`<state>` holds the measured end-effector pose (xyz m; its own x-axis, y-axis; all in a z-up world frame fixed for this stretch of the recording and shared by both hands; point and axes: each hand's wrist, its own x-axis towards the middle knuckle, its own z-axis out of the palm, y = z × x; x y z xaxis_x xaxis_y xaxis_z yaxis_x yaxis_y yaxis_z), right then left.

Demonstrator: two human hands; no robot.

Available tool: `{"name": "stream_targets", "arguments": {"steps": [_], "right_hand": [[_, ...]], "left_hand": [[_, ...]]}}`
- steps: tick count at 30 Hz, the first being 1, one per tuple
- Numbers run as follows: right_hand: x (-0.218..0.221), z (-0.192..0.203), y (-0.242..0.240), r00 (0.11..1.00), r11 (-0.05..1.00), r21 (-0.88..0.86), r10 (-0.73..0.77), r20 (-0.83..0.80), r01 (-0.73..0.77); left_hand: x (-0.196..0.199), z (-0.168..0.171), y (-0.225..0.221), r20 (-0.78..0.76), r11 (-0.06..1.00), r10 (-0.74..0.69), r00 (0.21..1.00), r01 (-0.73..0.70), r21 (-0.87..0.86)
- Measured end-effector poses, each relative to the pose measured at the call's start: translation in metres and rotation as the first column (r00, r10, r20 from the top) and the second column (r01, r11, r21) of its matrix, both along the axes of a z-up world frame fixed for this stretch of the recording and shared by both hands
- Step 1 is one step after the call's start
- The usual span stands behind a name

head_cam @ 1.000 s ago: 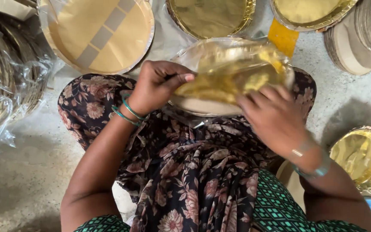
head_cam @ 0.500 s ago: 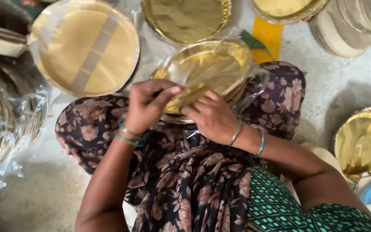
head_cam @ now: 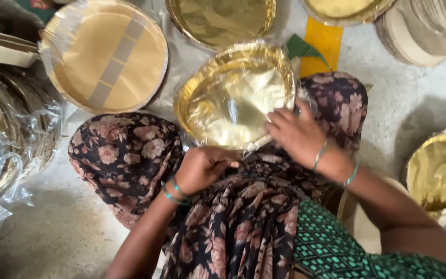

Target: The person takes gold-colored plates and places them inside clear plastic bags, sometimes stacking them or adding cardboard backing before sealing the bags by hand.

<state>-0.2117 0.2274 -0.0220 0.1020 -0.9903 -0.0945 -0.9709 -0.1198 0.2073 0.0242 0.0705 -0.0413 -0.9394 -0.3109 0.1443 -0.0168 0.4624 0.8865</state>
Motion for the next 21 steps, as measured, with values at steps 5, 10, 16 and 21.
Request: {"name": "stream_targets", "arguments": {"steps": [5, 10, 16, 21], "right_hand": [[0.0, -0.019, 0.012, 0.996, 0.994, -0.064, -0.087, 0.005, 0.087], [-0.033, 0.006, -0.007, 0.955, 0.872, -0.418, -0.295, -0.032, 0.255], [-0.073, 0.01, -0.038, 0.809, 0.773, -0.462, -0.111, 0.578, 0.436], [-0.067, 0.069, -0.086, 0.155, 0.758, -0.543, 0.526, 0.837, 0.361]], "left_hand": [[0.015, 0.014, 0.0, 0.098, 0.86, 0.287, 0.953, -0.211, -0.464], [-0.022, -0.025, 0.014, 0.135, 0.463, 0.244, 0.96, 0.007, -0.886], [-0.049, -0.032, -0.02, 0.025, 0.726, 0.344, 0.939, -0.248, -0.641], [-0.029, 0.041, -0.083, -0.263, 0.722, 0.638, 0.724, -0.681, -0.122]]}}
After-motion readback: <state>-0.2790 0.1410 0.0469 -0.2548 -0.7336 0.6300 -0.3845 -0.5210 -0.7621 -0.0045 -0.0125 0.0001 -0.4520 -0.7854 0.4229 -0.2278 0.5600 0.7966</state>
